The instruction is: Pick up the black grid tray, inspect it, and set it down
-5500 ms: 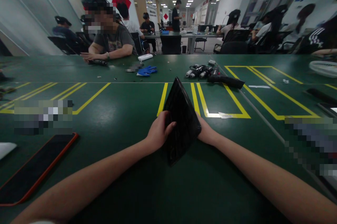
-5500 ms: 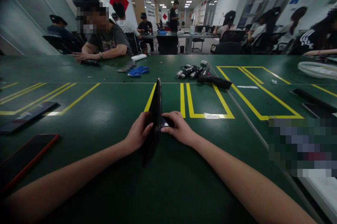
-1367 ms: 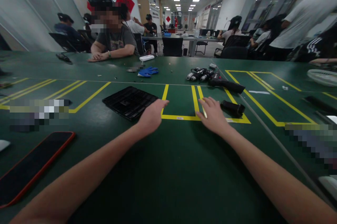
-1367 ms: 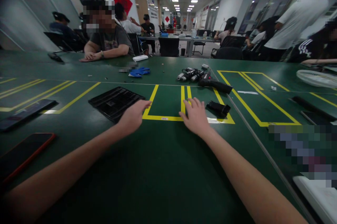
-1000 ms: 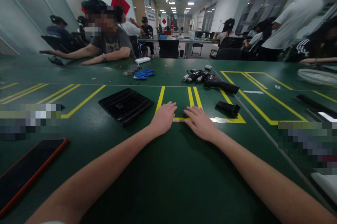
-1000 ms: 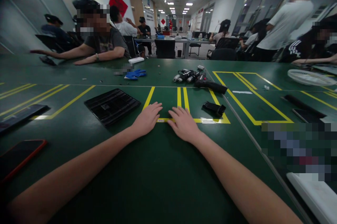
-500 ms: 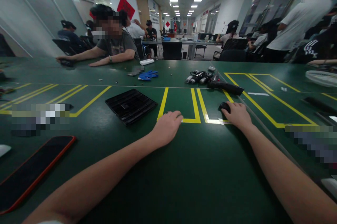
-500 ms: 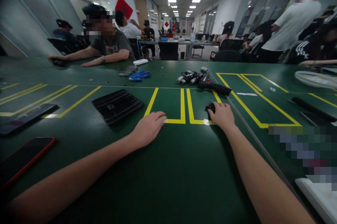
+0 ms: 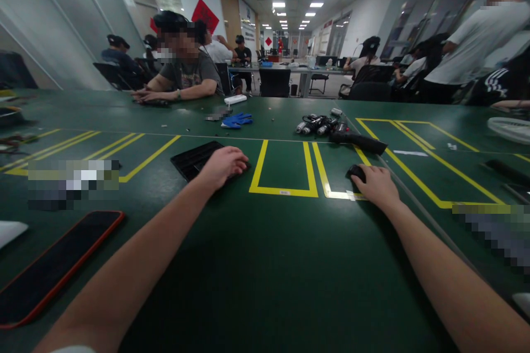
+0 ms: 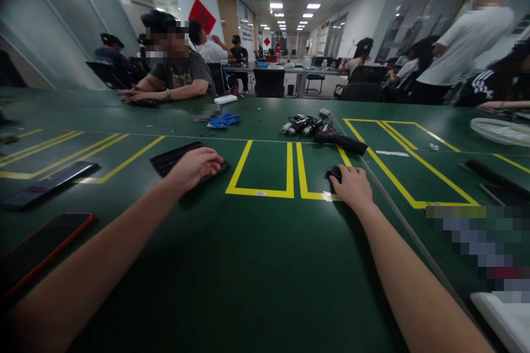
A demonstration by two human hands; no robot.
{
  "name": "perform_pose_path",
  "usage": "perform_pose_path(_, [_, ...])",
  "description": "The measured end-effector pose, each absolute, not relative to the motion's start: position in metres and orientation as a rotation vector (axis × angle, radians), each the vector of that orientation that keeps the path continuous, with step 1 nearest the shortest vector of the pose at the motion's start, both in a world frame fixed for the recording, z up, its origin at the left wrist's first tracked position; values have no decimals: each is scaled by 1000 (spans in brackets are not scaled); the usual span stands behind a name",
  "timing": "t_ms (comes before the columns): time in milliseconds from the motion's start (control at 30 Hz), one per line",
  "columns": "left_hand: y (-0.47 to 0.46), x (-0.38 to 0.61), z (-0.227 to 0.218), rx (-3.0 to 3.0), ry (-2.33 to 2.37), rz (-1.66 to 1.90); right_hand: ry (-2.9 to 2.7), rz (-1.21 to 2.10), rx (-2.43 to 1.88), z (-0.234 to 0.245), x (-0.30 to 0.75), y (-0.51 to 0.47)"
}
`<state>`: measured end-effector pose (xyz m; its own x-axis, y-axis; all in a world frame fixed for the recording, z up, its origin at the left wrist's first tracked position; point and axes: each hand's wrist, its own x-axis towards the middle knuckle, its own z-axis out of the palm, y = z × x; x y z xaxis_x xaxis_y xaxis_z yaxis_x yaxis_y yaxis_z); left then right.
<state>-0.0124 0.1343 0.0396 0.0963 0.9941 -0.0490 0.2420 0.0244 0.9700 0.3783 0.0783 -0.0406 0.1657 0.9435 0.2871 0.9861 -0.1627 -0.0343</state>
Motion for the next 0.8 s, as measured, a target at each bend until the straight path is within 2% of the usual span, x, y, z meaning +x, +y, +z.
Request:
perform_pose_path(67, [148,-42,50,1189,1335,1141,-1879,-300,-2217,-42,379,79])
perform_pose_path(167, [163,-83,49,1408,1744,1071,-1863,-304,-2204,-43,378,79])
perform_pose_path(267, [170,-109,37,1865,2171,485,-1857,-272,-2203,-43,379,80])
perform_pose_path(333, [173,-116,31,2025,2210,67,-1863,-242,-2205,-44,381,80])
perform_pose_path(467, [174,-113,29,2164,2121,-224,-1844,-207,-2204,-43,382,80])
perform_pose_path(600, [162,-84,24,2284,2127,-147,-1878,-71,-2059,-41,358,80])
perform_pose_path(800, [121,-7,5,2463,1685,386,-1937,335,-1463,-41,276,67])
